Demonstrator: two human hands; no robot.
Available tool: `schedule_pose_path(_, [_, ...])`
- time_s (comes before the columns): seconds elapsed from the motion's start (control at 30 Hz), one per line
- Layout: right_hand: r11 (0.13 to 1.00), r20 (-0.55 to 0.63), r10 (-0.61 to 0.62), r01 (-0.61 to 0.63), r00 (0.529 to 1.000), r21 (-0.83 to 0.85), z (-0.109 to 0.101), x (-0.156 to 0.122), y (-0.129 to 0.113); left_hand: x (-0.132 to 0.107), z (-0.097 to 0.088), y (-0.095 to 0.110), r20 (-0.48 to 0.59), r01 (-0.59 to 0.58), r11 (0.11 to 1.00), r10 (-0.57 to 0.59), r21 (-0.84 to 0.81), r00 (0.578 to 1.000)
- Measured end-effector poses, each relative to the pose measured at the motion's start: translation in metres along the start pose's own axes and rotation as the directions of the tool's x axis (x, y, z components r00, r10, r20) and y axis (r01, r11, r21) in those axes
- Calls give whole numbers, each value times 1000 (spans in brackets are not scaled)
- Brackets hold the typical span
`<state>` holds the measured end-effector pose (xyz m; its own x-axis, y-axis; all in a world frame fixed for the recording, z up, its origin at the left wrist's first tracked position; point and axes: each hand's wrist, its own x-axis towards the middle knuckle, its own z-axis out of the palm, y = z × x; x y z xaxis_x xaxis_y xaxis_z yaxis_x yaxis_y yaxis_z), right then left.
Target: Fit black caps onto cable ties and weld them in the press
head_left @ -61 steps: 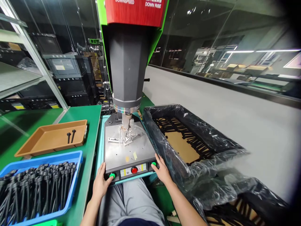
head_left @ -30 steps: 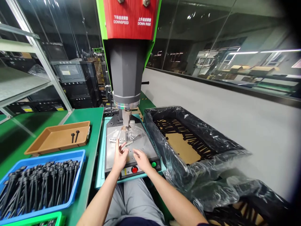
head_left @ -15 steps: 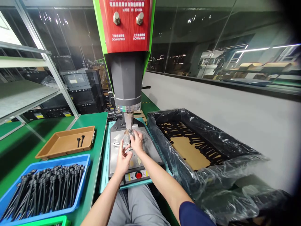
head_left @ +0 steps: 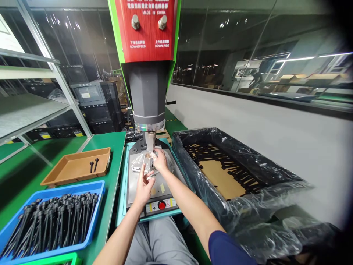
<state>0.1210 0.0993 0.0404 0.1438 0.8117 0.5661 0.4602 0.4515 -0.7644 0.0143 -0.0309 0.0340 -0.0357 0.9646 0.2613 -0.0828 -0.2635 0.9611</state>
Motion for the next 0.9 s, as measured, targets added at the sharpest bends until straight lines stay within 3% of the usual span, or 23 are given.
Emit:
schedule_pose_path(0.2, [1000, -20, -4, 4, 1000, -19, -23, -33, 7, -16, -2, -9, 19, 20, 1000, -20, -3, 1000])
schedule_pose_path(0.47, [980, 46, 192, -194, 980, 43, -69, -62, 33, -29, -13, -31, 31, 87, 996, -86, -14, 996])
schedule_pose_path(0.6, [951, 209, 220, -258, 953, 171, -90, -94, 14, -39, -20, -41, 60, 107, 994, -105, -30, 993])
schedule_pose_path(0.7, [880, 337, 216, -332, 917, 340, -100, -119, -10, -51, -22, -43, 112, 135, 990, -139, 37, 984])
schedule_pose_path(0.9, [838, 365, 189, -343, 912, 424, -92, -149, -40, -64, -14, -29, 240, -5, 973, -52, 232, 969])
